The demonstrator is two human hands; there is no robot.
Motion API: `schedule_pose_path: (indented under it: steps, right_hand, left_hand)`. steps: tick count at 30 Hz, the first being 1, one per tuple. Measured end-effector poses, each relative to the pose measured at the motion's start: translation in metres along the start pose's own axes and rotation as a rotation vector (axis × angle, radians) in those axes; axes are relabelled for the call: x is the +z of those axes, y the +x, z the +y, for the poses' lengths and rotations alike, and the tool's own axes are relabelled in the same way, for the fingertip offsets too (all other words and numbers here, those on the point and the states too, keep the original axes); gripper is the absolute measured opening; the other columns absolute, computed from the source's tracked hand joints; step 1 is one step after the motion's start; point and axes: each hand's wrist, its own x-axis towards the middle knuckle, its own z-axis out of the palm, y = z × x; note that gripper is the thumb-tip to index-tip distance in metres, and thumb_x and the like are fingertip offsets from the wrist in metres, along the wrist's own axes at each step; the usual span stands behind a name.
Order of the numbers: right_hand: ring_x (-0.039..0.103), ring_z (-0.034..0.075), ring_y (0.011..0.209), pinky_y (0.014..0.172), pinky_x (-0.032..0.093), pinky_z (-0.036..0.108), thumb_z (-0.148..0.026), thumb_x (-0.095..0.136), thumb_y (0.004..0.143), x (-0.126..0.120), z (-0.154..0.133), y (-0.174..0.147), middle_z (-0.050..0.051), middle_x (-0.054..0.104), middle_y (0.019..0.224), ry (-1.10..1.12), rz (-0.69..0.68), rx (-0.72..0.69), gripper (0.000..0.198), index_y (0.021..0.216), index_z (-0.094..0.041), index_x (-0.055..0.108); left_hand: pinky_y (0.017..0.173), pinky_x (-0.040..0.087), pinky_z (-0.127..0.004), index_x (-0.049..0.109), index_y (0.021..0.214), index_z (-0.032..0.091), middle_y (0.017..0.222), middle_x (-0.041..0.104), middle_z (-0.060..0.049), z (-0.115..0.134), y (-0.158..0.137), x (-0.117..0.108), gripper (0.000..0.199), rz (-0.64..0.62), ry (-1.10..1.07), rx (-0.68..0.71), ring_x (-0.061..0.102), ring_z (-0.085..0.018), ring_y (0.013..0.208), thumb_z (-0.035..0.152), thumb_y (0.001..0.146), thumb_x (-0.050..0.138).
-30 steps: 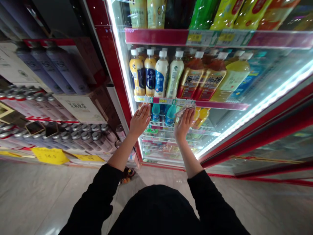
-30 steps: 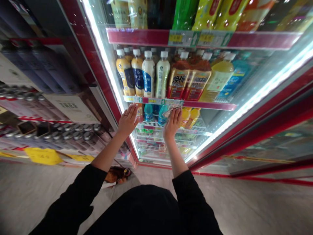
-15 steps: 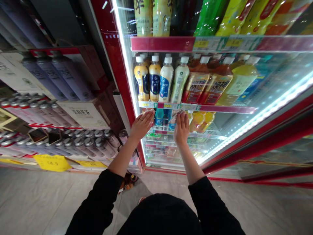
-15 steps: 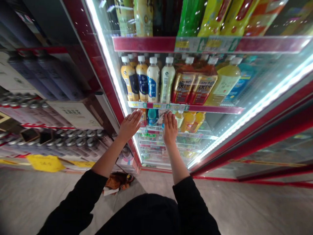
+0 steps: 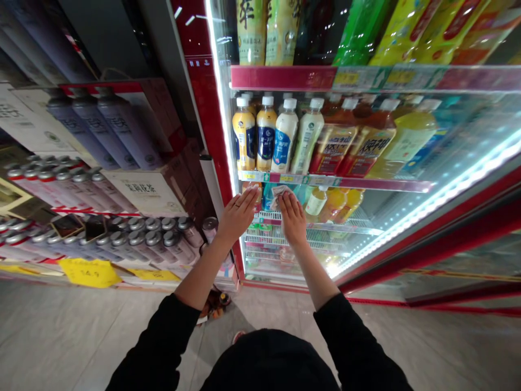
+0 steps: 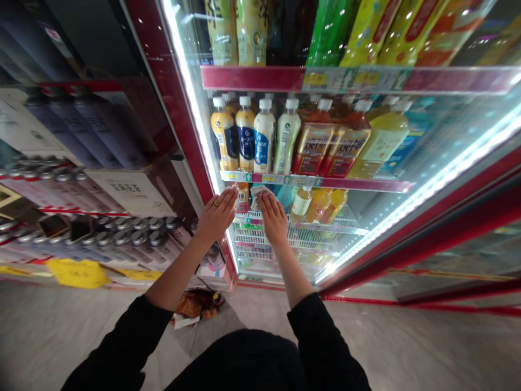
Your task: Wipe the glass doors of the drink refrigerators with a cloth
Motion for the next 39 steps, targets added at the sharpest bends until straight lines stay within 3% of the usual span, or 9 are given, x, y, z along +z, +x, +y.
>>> schedule_pose_path:
  steps: [4, 7, 12, 16, 20, 24, 28, 33, 39]
  right_hand:
    - [0.046, 0.029, 0.165, 0.134, 0.043, 0.059, -0.011, 0.032, 0.109, 0.003, 0.007, -0.003, 0.017, 0.057, 0.17, -0.001, 0.111, 0.197, 0.064, 0.171, -0.02, 0.047]
    - [0.034, 0.032, 0.171, 0.137, 0.036, 0.065, -0.012, 0.029, 0.11, 0.013, -0.019, 0.021, 0.019, 0.046, 0.178, 0.028, 0.163, 0.297, 0.068, 0.177, -0.017, 0.03]
    - [0.038, 0.028, 0.169, 0.139, 0.035, 0.059, -0.011, 0.03, 0.11, 0.023, -0.063, 0.048, 0.014, 0.049, 0.177, 0.076, 0.057, 0.153, 0.067, 0.176, -0.022, 0.036]
    - [0.05, 0.024, 0.162, 0.136, 0.043, 0.05, -0.01, 0.035, 0.11, 0.013, -0.046, 0.027, 0.01, 0.06, 0.168, 0.057, -0.031, -0.062, 0.061, 0.165, -0.022, 0.056]
    - [0.051, 0.025, 0.162, 0.134, 0.044, 0.047, -0.008, 0.035, 0.108, 0.011, -0.036, 0.013, 0.011, 0.062, 0.167, 0.03, -0.009, 0.003, 0.062, 0.163, -0.021, 0.059]
    - [0.046, 0.027, 0.165, 0.136, 0.04, 0.056, -0.008, 0.033, 0.107, 0.024, -0.071, 0.035, 0.013, 0.059, 0.169, 0.047, 0.045, 0.091, 0.065, 0.168, -0.019, 0.053]
    - [0.047, 0.024, 0.164, 0.136, 0.041, 0.049, -0.013, 0.037, 0.111, 0.029, -0.101, 0.056, 0.01, 0.058, 0.17, 0.091, -0.07, -0.016, 0.058, 0.165, -0.023, 0.057]
    - [0.057, 0.02, 0.157, 0.133, 0.045, 0.039, -0.018, 0.033, 0.115, 0.009, -0.084, 0.04, 0.004, 0.066, 0.163, 0.133, -0.179, -0.106, 0.054, 0.161, -0.026, 0.062]
    - [0.051, 0.025, 0.162, 0.133, 0.044, 0.046, -0.011, 0.025, 0.112, 0.0, -0.084, 0.044, 0.012, 0.064, 0.165, 0.092, -0.103, 0.038, 0.061, 0.162, -0.02, 0.06]
  left_hand:
    - [0.139, 0.033, -0.036, -0.008, 0.177, 0.024, 0.179, 0.037, -0.006, -0.01, -0.009, -0.012, 0.083, 0.032, 0.012, 0.003, 0.042, -0.019, 0.165, 0.018, 0.112, 0.042]
    - [0.14, 0.03, -0.034, -0.008, 0.178, 0.024, 0.179, 0.035, -0.006, -0.016, -0.011, -0.014, 0.083, 0.024, 0.016, 0.006, 0.041, -0.017, 0.165, 0.017, 0.111, 0.042]
    - [0.139, 0.028, -0.027, -0.008, 0.177, 0.022, 0.176, 0.039, -0.005, -0.024, -0.018, -0.008, 0.079, 0.021, 0.034, 0.018, 0.04, -0.012, 0.164, 0.013, 0.112, 0.037]
    - [0.137, 0.029, -0.025, -0.005, 0.178, 0.02, 0.173, 0.044, -0.006, -0.032, -0.031, -0.004, 0.077, 0.035, 0.05, 0.032, 0.045, -0.011, 0.161, 0.013, 0.112, 0.036]
    - [0.134, 0.036, -0.027, -0.005, 0.177, 0.022, 0.171, 0.047, -0.007, -0.038, -0.041, -0.001, 0.078, 0.01, 0.042, 0.066, 0.05, -0.013, 0.159, 0.016, 0.113, 0.039]
    - [0.132, 0.038, -0.028, 0.004, 0.178, 0.022, 0.171, 0.048, -0.008, -0.04, -0.044, 0.007, 0.076, 0.038, 0.045, 0.068, 0.053, -0.015, 0.157, 0.017, 0.112, 0.041]
    - [0.135, 0.035, -0.028, 0.021, 0.178, 0.021, 0.168, 0.053, -0.01, -0.041, -0.044, 0.013, 0.07, 0.087, 0.026, 0.062, 0.054, -0.016, 0.157, 0.017, 0.111, 0.042]
    - [0.134, 0.041, -0.032, 0.043, 0.173, 0.023, 0.17, 0.052, -0.007, -0.038, -0.043, 0.011, 0.061, -0.007, -0.101, -0.018, 0.053, -0.02, 0.158, 0.023, 0.112, 0.04]
    - [0.13, 0.049, -0.037, 0.048, 0.171, 0.027, 0.17, 0.052, -0.005, -0.033, -0.041, 0.007, 0.058, -0.092, -0.19, -0.084, 0.05, -0.023, 0.159, 0.027, 0.114, 0.036]
